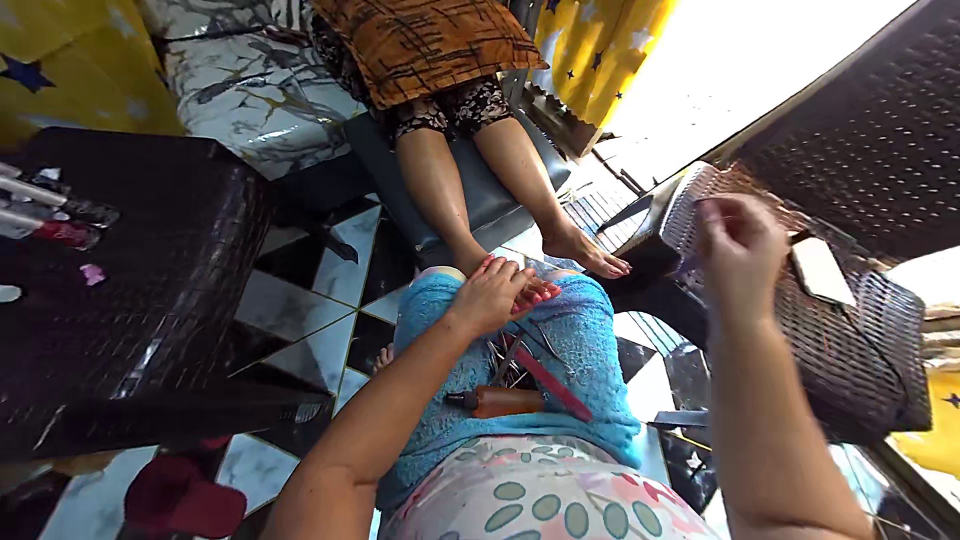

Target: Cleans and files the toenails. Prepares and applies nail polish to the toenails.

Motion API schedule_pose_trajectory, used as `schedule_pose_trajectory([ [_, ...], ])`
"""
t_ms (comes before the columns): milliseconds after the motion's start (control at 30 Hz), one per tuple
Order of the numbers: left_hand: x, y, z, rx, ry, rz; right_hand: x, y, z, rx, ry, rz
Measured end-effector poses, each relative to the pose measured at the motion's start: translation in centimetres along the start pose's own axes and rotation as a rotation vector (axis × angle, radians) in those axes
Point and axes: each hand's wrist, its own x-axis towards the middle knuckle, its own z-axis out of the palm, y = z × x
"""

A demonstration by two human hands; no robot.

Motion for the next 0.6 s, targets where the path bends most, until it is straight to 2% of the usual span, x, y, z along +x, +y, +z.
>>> schedule_pose_trajectory([
  [33,0.0,0.0,0.1,0.000,0.012,-0.007,-2.6,-2.6,3.5,0.358,-0.101,-0.028],
  [67,-0.2,0.1,0.0,-0.026,0.020,-0.015,-5.2,-4.6,6.9,0.660,-0.282,-0.003],
  [100,-0.4,0.3,-0.4,-0.095,0.019,-0.034,-7.1,-5.8,10.1,0.835,-0.448,0.016],
  [133,-0.9,0.4,-0.7,-0.183,0.022,-0.065,-8.3,-6.4,12.6,0.857,-0.541,-0.006],
  [200,-1.2,0.7,-0.4,-0.215,0.079,-0.057,-8.2,-6.1,14.1,0.510,-0.487,-0.118],
  [300,-0.4,1.1,-0.2,-0.080,0.059,-0.045,-5.3,-5.2,11.9,0.046,-0.316,-0.171],
  [333,-0.5,0.9,0.0,-0.069,0.076,-0.031,-4.6,-5.3,11.2,0.033,-0.296,-0.138],
  [400,-0.6,0.4,0.1,-0.048,0.157,-0.013,-4.7,-6.6,11.3,0.278,-0.309,-0.046],
  [467,-0.8,0.4,0.1,-0.056,0.197,0.010,-6.4,-7.5,12.7,0.505,-0.466,0.044],
  [500,-0.9,0.5,-0.3,-0.067,0.151,-0.006,-6.5,-7.1,13.3,0.473,-0.501,0.064],
  [600,-0.5,0.5,-0.6,-0.067,0.080,-0.044,-3.4,-5.0,12.4,0.189,-0.436,0.093],
])
